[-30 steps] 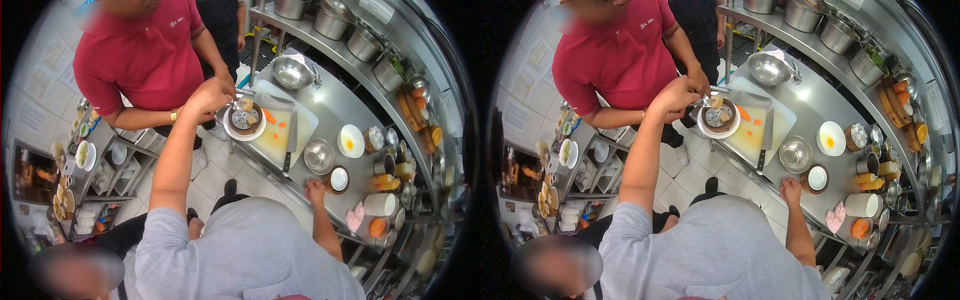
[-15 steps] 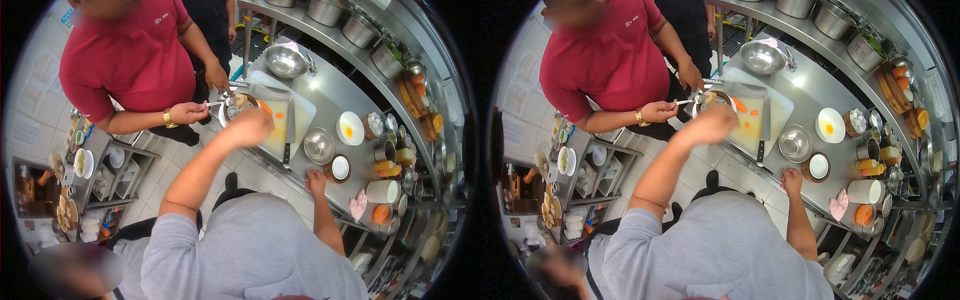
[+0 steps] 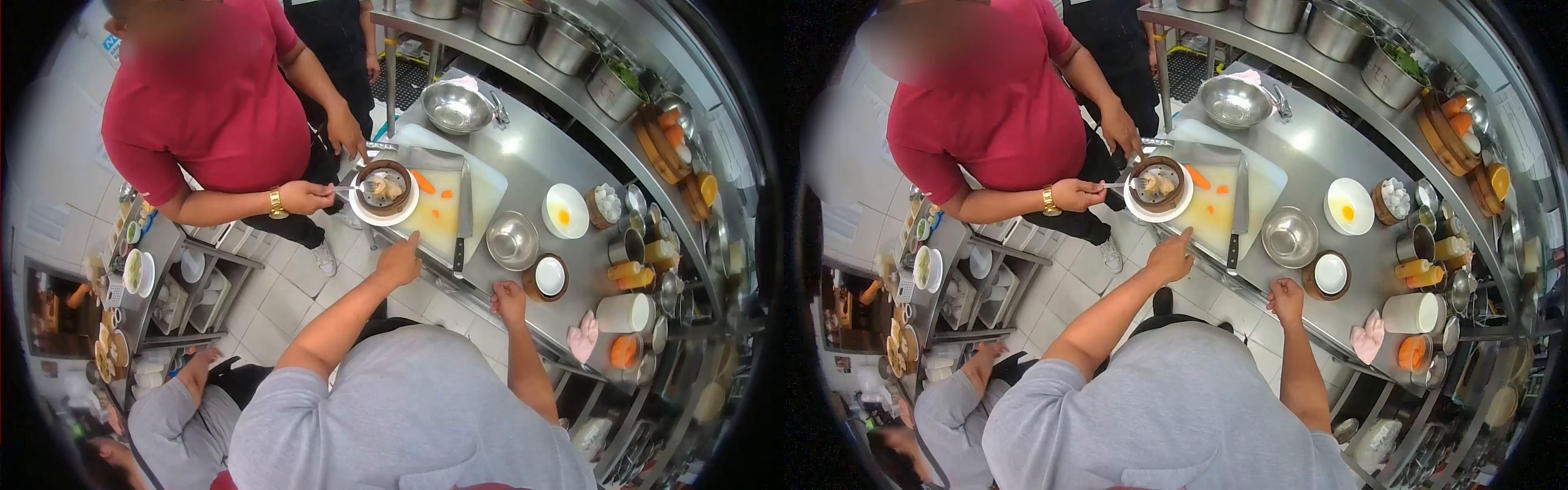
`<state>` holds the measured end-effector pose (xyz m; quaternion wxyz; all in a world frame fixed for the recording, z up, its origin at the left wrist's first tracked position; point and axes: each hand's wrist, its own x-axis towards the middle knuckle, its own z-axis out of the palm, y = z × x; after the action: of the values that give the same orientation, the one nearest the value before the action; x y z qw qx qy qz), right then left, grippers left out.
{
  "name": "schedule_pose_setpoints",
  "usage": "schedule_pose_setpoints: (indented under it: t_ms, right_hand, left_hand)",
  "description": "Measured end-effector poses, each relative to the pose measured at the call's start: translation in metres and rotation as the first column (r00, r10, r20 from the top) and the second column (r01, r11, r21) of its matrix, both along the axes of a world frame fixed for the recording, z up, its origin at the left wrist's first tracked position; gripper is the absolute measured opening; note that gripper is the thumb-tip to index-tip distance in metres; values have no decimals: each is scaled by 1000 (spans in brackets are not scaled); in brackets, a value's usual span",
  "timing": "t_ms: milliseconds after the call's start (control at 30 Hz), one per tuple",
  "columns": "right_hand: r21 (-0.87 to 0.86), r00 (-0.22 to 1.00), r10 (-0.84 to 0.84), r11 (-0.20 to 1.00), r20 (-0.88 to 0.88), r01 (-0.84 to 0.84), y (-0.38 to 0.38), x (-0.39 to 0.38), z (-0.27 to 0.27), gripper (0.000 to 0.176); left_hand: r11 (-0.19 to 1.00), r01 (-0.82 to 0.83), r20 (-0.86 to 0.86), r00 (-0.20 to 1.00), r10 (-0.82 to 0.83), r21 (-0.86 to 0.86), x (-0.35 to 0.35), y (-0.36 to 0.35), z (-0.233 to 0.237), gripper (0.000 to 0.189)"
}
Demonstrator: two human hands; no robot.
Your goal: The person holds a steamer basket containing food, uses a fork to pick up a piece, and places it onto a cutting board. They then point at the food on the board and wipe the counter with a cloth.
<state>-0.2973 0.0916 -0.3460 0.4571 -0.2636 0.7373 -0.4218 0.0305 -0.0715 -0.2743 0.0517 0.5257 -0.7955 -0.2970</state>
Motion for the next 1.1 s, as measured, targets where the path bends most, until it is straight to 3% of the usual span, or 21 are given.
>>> schedule_pose_setpoints:
  t_ms: [100,267,533,633,733,1100]
  right_hand:
    - [-8,1000,3,1000,9,-3,1,0,2,27]
    - [-4,1000,13,1000,13,-13,2,-1,3,25]
    - [29,1000,18,999,-2,-17,2,-2,5,24]
    - [-45,1000,2,999,9,-1,4,-3,-2,24]
    - [-61,1000,9,998,26,-8,5,-4,-2,24]
    - [-16,994,-20,1000,110,22,10,0,14,27]
  left_hand:
    - [999,26,19,999,-25,-28,-4,8,-11,82]
    - [997,-20,103,995,12,76,-8,20,-2,98]
    - [1000,3,62,998,-4,13,3,19,-21,103]
    - [999,51,25,998,-50,-16,-4,20,-25,106]
    - [998,36,74,997,-39,44,-5,19,-16,105]
    - [1000,25,135,990,-27,13,-10,17,-9,104]
